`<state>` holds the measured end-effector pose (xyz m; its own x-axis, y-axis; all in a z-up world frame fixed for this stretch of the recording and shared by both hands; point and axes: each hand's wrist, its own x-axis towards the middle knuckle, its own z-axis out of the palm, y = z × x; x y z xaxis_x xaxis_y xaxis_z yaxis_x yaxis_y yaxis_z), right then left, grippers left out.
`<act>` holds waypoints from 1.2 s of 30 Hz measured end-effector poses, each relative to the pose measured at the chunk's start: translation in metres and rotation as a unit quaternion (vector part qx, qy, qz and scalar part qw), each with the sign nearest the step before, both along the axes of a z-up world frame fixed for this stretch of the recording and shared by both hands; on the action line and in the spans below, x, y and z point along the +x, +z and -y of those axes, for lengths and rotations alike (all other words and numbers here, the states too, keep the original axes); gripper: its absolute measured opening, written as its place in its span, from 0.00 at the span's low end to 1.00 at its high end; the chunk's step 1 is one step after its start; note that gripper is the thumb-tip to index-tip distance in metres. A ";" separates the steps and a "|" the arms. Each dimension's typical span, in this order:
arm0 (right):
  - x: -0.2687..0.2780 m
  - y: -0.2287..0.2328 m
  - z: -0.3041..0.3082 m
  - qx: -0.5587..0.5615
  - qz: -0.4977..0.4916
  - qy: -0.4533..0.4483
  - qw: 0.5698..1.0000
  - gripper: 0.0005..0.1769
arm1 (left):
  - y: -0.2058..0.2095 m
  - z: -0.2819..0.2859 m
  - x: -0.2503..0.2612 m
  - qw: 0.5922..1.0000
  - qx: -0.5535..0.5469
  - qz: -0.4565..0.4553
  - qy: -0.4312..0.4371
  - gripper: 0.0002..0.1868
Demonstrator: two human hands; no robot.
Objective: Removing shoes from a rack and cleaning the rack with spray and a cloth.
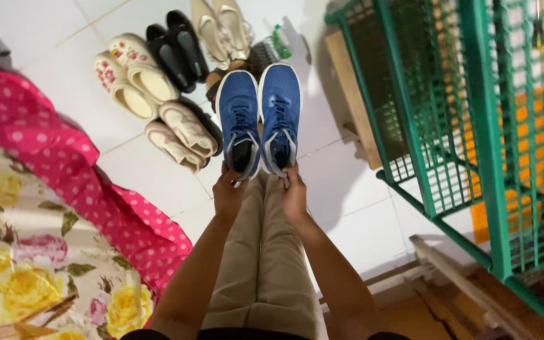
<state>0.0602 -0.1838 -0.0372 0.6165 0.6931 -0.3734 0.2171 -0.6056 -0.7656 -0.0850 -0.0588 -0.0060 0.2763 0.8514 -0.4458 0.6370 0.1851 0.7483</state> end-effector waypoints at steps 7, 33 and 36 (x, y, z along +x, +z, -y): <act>-0.018 0.015 -0.044 0.006 0.005 0.093 0.996 0.16 | -0.005 -0.006 -0.043 0.994 -0.052 -0.003 0.100 0.11; 0.118 -0.114 -0.213 -0.071 -0.010 0.111 0.991 0.16 | -0.138 -0.165 0.074 0.992 -0.027 0.028 0.119 0.10; 0.151 -0.153 -0.246 -0.051 0.031 0.097 0.993 0.15 | -0.174 -0.212 0.109 0.998 -0.032 -0.022 0.050 0.10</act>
